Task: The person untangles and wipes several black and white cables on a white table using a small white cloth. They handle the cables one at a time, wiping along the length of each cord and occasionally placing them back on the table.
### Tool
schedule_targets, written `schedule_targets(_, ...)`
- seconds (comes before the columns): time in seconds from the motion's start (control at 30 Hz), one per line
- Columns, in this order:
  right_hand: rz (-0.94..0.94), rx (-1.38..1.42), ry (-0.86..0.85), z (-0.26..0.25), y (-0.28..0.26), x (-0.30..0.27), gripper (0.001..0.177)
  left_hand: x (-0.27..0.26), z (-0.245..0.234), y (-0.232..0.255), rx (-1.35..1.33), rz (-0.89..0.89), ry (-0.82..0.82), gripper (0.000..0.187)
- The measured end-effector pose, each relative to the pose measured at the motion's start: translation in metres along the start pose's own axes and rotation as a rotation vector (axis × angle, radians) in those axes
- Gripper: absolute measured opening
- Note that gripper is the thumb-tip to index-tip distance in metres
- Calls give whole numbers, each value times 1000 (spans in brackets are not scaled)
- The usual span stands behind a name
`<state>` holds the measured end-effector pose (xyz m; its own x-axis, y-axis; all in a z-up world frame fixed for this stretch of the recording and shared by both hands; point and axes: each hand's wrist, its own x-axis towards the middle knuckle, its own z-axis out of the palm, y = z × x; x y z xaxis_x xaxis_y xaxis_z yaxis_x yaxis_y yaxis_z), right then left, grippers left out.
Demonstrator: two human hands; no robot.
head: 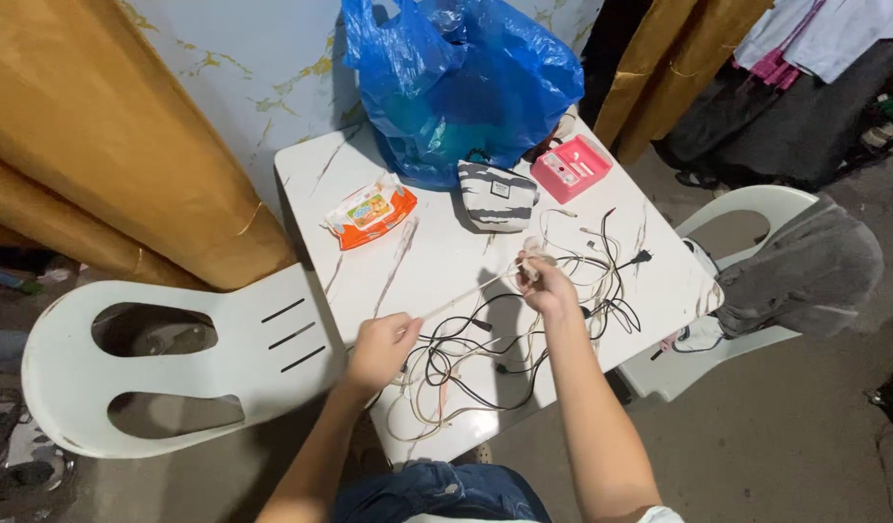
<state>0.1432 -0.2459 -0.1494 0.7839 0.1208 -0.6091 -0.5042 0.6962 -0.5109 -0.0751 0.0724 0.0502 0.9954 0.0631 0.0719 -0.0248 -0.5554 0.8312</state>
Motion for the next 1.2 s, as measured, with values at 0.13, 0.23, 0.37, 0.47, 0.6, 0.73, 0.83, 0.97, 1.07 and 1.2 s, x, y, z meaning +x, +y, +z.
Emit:
schedule_targets(0.13, -34, 52, 81, -15, -19, 6, 25, -9, -27, -7, -82, -85, -16, 28)
schedule_targets(0.23, -61, 103, 77, -19, -32, 5, 25, -11, -37, -9, -69, -99, -8, 29)
schedule_targets(0.37, -130, 66, 110, -26, -45, -3, 24, -8, -44, -16, -83, -85, -26, 28)
schedule_targets(0.47, -199, -20, 100, -22, -46, -15, 24, -4, -43, -26, -72, -112, -45, 30)
schedule_targets(0.6, -246, -20, -13, -6, -58, -37, 31, 21, -40, -47, -81, -109, -80, 32)
schedule_targets(0.73, -130, 46, 59, 0, -54, -41, 28, 60, -42, -71, -238, 15, -25, 30)
schedule_targets(0.83, -78, 174, 119, -8, -35, -29, 26, 99, -37, -79, -440, -134, -79, 30)
schedule_targets(0.97, -171, -57, -197, 11, 23, -57, 24, 145, -23, -82, -1119, -260, -237, 23)
schedule_targets(1.07, -190, -546, -615, 68, 63, -101, 41, 180, -13, -65, -1378, -271, -261, 18)
schedule_targets(1.2, -813, -1330, -925, 144, 107, -127, 23, 223, -12, -38, -1579, -279, -261, 18)
